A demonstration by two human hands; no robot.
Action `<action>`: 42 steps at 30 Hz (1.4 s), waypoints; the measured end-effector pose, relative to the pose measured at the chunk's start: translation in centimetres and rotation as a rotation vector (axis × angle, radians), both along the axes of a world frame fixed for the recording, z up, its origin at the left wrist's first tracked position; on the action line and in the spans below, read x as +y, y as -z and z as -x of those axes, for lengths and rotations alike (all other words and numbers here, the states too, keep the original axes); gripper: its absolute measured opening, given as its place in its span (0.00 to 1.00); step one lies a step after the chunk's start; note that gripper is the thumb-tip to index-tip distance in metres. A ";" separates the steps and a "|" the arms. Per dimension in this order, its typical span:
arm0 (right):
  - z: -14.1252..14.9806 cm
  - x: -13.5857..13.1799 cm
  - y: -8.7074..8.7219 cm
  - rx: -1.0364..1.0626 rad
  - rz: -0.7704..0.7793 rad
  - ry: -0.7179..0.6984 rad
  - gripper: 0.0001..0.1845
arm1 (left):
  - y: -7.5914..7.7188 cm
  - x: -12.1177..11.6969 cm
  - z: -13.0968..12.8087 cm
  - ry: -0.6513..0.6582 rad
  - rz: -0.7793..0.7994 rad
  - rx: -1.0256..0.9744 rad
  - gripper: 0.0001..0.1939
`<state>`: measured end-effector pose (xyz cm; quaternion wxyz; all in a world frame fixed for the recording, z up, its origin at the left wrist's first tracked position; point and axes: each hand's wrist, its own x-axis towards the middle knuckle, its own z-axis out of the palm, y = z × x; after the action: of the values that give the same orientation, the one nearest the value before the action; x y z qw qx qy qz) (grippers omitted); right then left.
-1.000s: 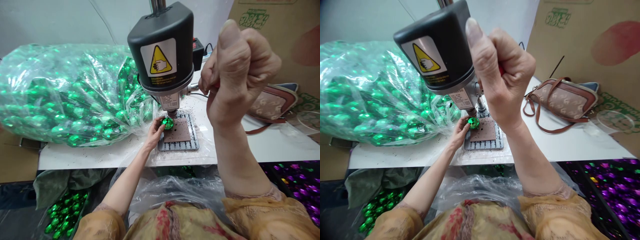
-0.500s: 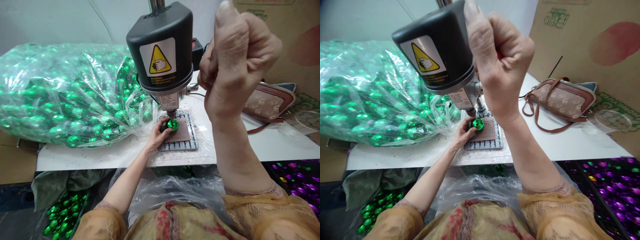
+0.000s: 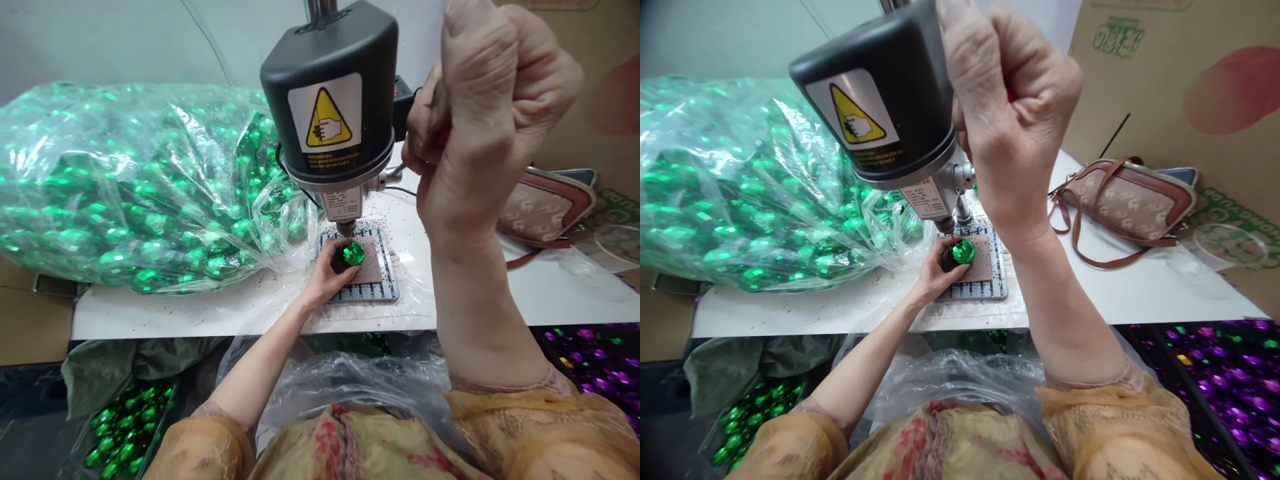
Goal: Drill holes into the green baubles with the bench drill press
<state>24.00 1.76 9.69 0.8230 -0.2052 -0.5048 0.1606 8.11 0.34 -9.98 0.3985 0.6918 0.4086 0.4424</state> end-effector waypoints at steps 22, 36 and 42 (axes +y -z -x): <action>-0.2 -1.7 4.7 -0.040 -0.190 0.123 0.31 | 1.2 -0.2 -0.5 -0.034 0.117 -0.130 0.28; -0.6 -0.3 6.8 -0.124 -0.451 0.138 0.26 | 1.3 -0.2 -0.6 -0.028 0.094 -0.122 0.28; -1.0 0.0 8.4 -0.155 -0.511 0.135 0.25 | 0.8 -0.4 -0.7 -0.033 0.119 -0.145 0.28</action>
<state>25.00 1.75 1.31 0.8157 -0.0355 -0.5758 -0.0434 8.79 -0.08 -10.81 0.4599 0.6262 0.4157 0.4728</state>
